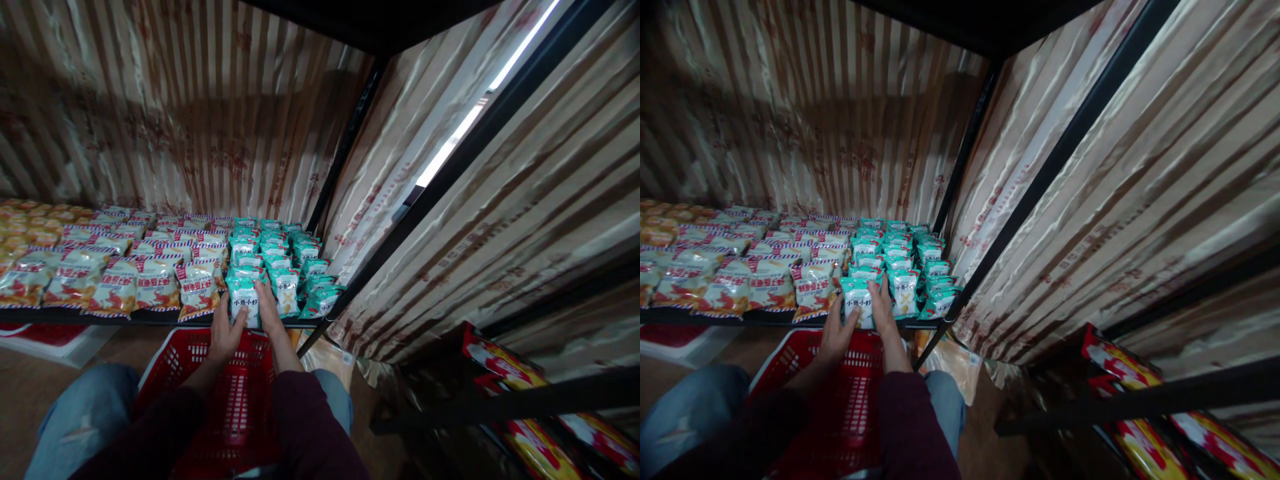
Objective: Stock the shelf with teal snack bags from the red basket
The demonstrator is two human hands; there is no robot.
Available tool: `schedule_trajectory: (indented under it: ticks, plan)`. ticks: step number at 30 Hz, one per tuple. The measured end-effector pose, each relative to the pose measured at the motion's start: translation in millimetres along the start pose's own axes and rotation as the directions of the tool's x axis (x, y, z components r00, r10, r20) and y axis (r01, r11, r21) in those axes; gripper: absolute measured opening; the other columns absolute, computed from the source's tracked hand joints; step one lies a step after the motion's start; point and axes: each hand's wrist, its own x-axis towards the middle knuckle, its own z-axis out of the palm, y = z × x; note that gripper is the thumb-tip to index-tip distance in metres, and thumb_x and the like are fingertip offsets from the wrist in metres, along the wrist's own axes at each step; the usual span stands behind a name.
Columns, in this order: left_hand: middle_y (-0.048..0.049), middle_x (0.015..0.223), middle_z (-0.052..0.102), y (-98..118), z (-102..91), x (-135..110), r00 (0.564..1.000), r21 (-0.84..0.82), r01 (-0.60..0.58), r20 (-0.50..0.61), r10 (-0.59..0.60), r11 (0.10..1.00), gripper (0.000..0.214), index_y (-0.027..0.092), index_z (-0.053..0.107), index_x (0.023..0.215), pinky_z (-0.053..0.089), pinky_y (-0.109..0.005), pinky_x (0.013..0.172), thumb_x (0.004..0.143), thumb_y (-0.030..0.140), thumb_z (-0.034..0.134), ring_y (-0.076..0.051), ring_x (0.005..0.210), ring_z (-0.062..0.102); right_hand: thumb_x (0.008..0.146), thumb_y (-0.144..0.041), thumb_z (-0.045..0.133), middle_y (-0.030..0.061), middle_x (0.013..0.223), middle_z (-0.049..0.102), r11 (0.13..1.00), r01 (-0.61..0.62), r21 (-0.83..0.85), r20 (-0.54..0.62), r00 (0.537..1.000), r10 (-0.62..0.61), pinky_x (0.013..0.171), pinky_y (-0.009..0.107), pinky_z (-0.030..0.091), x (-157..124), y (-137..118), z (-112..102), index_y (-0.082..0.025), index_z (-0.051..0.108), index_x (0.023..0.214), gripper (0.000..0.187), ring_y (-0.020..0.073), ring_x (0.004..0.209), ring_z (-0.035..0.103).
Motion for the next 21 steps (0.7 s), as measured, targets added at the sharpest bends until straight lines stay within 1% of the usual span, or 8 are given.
schedule_trajectory:
  ticks: [3, 5, 8, 11, 16, 19, 21]
  plan:
    - [-0.0156, 0.132, 0.049, -1, 2.6, 0, 1.000, -0.023, 0.029, 0.000, -0.029, 0.999, 0.060, 0.015, 0.041, 0.132, 0.033, -0.046, 0.105, 0.082, 0.047, 0.050, -0.027, 0.125, 0.044, 0.085, -0.056, 0.046, 0.0028, 0.137, 0.049, 0.997, -0.058, 0.048, 0.094, 0.994, 0.054, 0.105, 0.036, 0.035, 4, -2, 0, -0.024, 0.034, 0.141, 0.065, 0.0181, 0.125, 0.047]
    - [-0.0160, 0.131, 0.050, 0, 4.0, 1, 0.999, -0.031, 0.049, 0.005, -0.049, 0.998, 0.061, 0.014, 0.040, 0.132, 0.034, -0.045, 0.105, 0.082, 0.047, 0.050, -0.027, 0.124, 0.045, 0.084, -0.056, 0.047, 0.0027, 0.140, 0.046, 0.996, -0.075, 0.049, 0.091, 0.993, 0.070, 0.106, 0.036, 0.033, 6, -1, -1, -0.023, 0.034, 0.141, 0.067, 0.0185, 0.127, 0.044]
    - [-0.0185, 0.132, 0.049, 2, 5.5, 4, 0.999, -0.009, 0.049, -0.003, -0.049, 0.999, 0.063, 0.011, 0.039, 0.132, 0.033, -0.045, 0.105, 0.082, 0.047, 0.050, -0.028, 0.124, 0.045, 0.084, -0.055, 0.048, 0.0029, 0.141, 0.045, 0.996, -0.080, 0.050, 0.080, 0.994, 0.076, 0.106, 0.035, 0.034, 10, 3, -2, -0.022, 0.036, 0.140, 0.066, 0.0188, 0.126, 0.045]
    - [-0.0179, 0.131, 0.050, 2, 6.5, 8, 1.000, 0.013, 0.026, -0.012, -0.026, 1.000, 0.061, 0.011, 0.041, 0.131, 0.034, -0.044, 0.105, 0.082, 0.046, 0.050, -0.028, 0.123, 0.046, 0.086, -0.053, 0.045, 0.0029, 0.139, 0.047, 0.998, -0.042, 0.040, 0.085, 0.996, 0.039, 0.107, 0.034, 0.033, 13, 6, -1, -0.022, 0.037, 0.139, 0.062, 0.0181, 0.125, 0.045]
    - [-0.0160, 0.131, 0.050, 1, 8.8, 15, 0.999, 0.043, -0.014, -0.050, 0.016, 0.999, 0.058, 0.015, 0.042, 0.130, 0.034, -0.044, 0.105, 0.081, 0.045, 0.051, -0.027, 0.124, 0.046, 0.088, -0.052, 0.042, 0.0042, 0.128, 0.057, 0.999, 0.031, -0.012, 0.058, 0.998, -0.030, 0.106, 0.034, 0.034, 19, 8, 1, -0.020, 0.039, 0.138, 0.059, 0.0183, 0.123, 0.047]
    - [-0.0159, 0.131, 0.051, -3, 11.2, 19, 0.998, 0.053, -0.035, -0.041, 0.038, 0.998, 0.058, 0.015, 0.042, 0.131, 0.035, -0.045, 0.104, 0.082, 0.045, 0.050, -0.027, 0.123, 0.046, 0.087, -0.051, 0.043, 0.0036, 0.129, 0.056, 0.997, 0.057, -0.059, 0.025, 0.998, -0.056, 0.106, 0.034, 0.033, 22, 10, 3, -0.022, 0.040, 0.138, 0.058, 0.0185, 0.121, 0.048]
    - [-0.0163, 0.130, 0.052, -8, 13.3, 19, 0.998, 0.055, -0.033, -0.053, 0.036, 0.998, 0.058, 0.015, 0.042, 0.130, 0.035, -0.045, 0.104, 0.082, 0.045, 0.049, -0.027, 0.123, 0.047, 0.088, -0.051, 0.042, 0.0039, 0.129, 0.056, 0.993, 0.083, -0.081, 0.025, 0.996, -0.081, 0.106, 0.033, 0.033, 22, 12, 4, -0.022, 0.041, 0.137, 0.057, 0.0184, 0.120, 0.049]
